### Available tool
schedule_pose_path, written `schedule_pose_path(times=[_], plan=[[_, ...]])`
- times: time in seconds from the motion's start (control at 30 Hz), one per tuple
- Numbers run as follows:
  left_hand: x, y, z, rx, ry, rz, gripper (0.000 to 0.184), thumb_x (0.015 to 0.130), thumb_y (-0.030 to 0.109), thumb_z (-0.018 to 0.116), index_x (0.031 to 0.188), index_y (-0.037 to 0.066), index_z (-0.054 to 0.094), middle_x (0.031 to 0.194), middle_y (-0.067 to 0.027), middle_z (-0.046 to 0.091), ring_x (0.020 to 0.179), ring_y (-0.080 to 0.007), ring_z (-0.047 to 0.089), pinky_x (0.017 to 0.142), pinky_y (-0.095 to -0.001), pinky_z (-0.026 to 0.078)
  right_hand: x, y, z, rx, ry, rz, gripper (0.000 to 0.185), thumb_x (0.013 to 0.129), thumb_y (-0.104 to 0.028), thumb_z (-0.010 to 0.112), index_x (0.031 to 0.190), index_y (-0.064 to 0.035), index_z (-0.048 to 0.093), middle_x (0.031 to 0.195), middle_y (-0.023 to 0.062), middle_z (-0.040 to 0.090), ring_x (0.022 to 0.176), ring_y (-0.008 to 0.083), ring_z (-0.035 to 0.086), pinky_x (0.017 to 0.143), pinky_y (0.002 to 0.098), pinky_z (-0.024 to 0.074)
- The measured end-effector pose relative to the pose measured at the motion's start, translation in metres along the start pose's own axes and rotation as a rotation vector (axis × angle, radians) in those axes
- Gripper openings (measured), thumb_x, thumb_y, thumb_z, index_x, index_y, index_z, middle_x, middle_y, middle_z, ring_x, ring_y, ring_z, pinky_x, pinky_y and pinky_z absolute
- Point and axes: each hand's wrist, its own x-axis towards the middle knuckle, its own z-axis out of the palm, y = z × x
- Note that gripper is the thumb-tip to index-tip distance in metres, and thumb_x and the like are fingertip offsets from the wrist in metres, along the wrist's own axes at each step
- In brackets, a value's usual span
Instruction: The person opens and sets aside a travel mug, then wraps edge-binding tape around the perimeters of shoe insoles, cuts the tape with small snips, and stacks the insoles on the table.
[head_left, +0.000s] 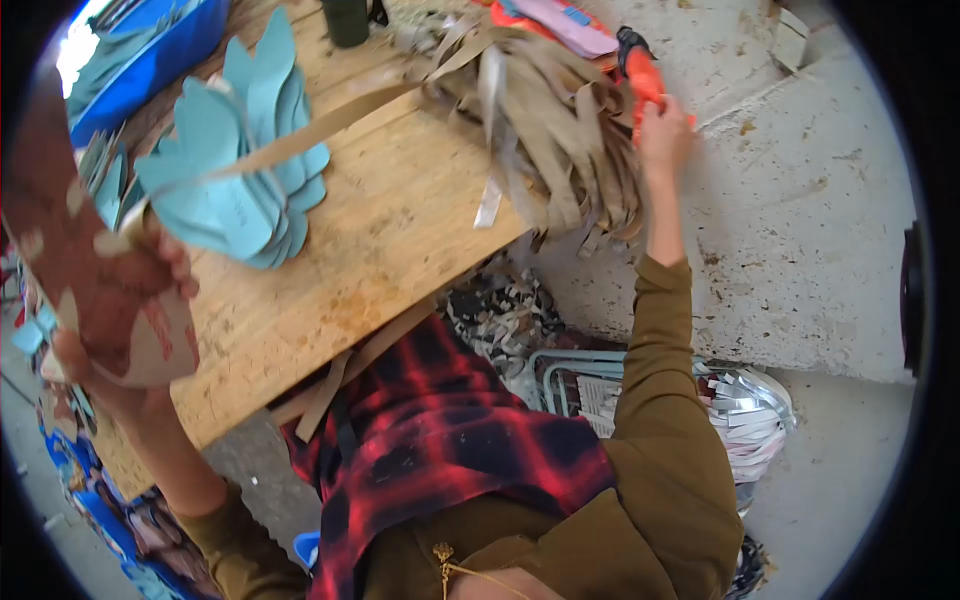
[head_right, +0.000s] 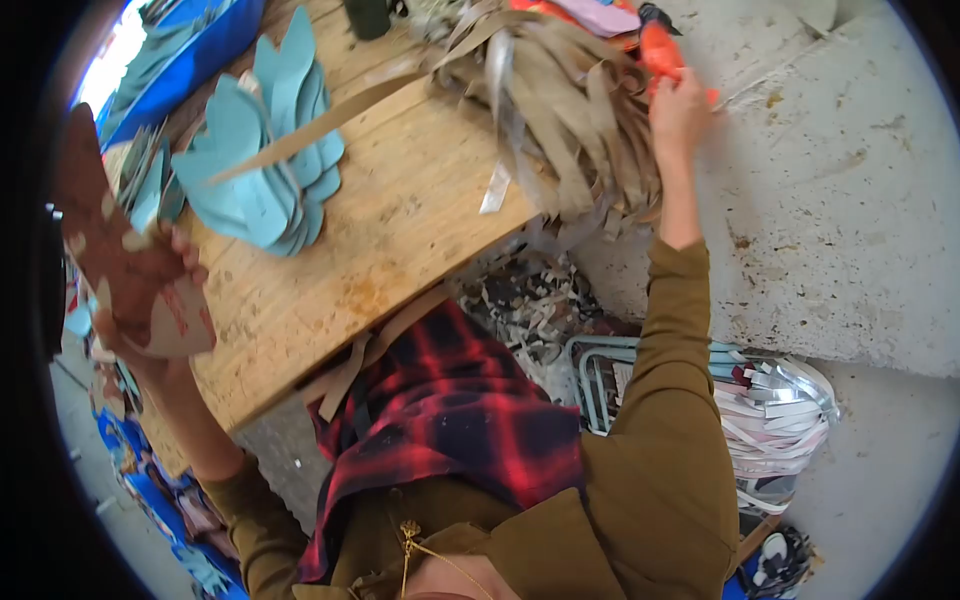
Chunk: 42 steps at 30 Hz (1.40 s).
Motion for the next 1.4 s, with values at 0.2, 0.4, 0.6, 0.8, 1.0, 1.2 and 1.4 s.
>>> schedule_pose_path(times=[0.2, 0.4, 0.6, 0.8, 1.0, 1.2, 1.4], plan=[[-0.006, 0.008, 0.004, -0.083, -0.137, 0.022, 0.083, 0.088, 0.065, 0.044, 0.134, -0.005, 0.042, 0.12, -0.027, 0.057, 0.103, -0.0341, 0.061, 0.085, -0.0369, 0.052, -0.088, -0.098, -0.105, 0.737, -0.452, 0.453, 0.021, 0.088, -0.018, 0.066, 0.102, -0.0013, 0.064, 0.08, 0.0078, 0.066, 0.068, 0.0107, 0.059, 0.063, 0.0239, 0.0481], [-0.009, 0.011, 0.014, -0.132, -0.046, 0.096, 0.092, 0.082, 0.074, 0.049, 0.127, -0.007, 0.044, 0.104, -0.0217, 0.06, 0.092, -0.0287, 0.064, 0.076, -0.0353, 0.057, -0.233, -0.263, -0.104, 0.884, -0.892, -0.4, 0.035, 0.086, -0.006, 0.06, 0.121, -0.0066, 0.058, 0.102, 0.0096, 0.069, 0.078, 0.0239, 0.068, 0.07, 0.033, 0.0544], [-0.014, 0.018, 0.008, -0.14, -0.003, 0.074, 0.094, 0.081, 0.075, 0.049, 0.122, -0.011, 0.046, 0.103, -0.0237, 0.061, 0.09, -0.0287, 0.065, 0.074, -0.0353, 0.058, -0.354, -0.356, -0.038, 0.572, -0.677, -0.868, 0.026, 0.08, -0.021, 0.065, 0.101, -0.0097, 0.056, 0.071, 0.0077, 0.062, 0.061, 0.0222, 0.066, 0.05, 0.0349, 0.0532], [-0.013, 0.012, 0.007, -0.15, 0.074, 0.031, 0.094, 0.081, 0.075, 0.049, 0.12, -0.011, 0.048, 0.101, -0.0221, 0.061, 0.087, -0.0261, 0.066, 0.074, -0.0345, 0.059, -0.314, -0.306, -0.021, 0.273, -0.619, -0.736, 0.014, 0.087, -0.021, 0.055, 0.095, -0.0105, 0.049, 0.064, 0.0059, 0.06, 0.051, 0.0236, 0.064, 0.041, 0.036, 0.0502], [-0.004, 0.008, 0.024, -0.246, 0.002, -0.04, 0.09, 0.085, 0.072, 0.047, 0.119, -0.011, 0.048, 0.099, -0.0207, 0.061, 0.089, -0.0262, 0.065, 0.072, -0.033, 0.059, -0.267, -0.233, -0.016, 0.044, -0.616, -0.527, 0.014, 0.091, -0.021, 0.051, 0.098, -0.0096, 0.047, 0.062, 0.0134, 0.063, 0.055, 0.0297, 0.066, 0.043, 0.0427, 0.0495], [-0.008, -0.01, 0.005, 0.021, -0.047, -0.045, 0.085, 0.086, 0.066, 0.05, 0.134, -0.004, 0.042, 0.125, -0.0208, 0.054, 0.107, -0.0274, 0.058, 0.087, -0.0361, 0.05, -0.256, -0.127, -0.07, -0.031, -0.712, -0.123, 0.019, 0.09, -0.022, 0.052, 0.102, -0.0095, 0.043, 0.073, 0.0199, 0.065, 0.073, 0.0436, 0.064, 0.062, 0.0542, 0.0485], [-0.006, -0.043, 0.023, -0.189, 0.074, -0.184, 0.074, 0.088, 0.059, 0.052, 0.128, -0.003, 0.047, 0.112, -0.0205, 0.062, 0.091, -0.0247, 0.063, 0.077, -0.0338, 0.053, -0.271, 0.003, -0.112, -0.126, -0.924, 0.057, 0.024, 0.092, -0.027, 0.054, 0.09, -0.0024, 0.054, 0.075, 0.0229, 0.062, 0.072, 0.0419, 0.061, 0.063, 0.0463, 0.046]])
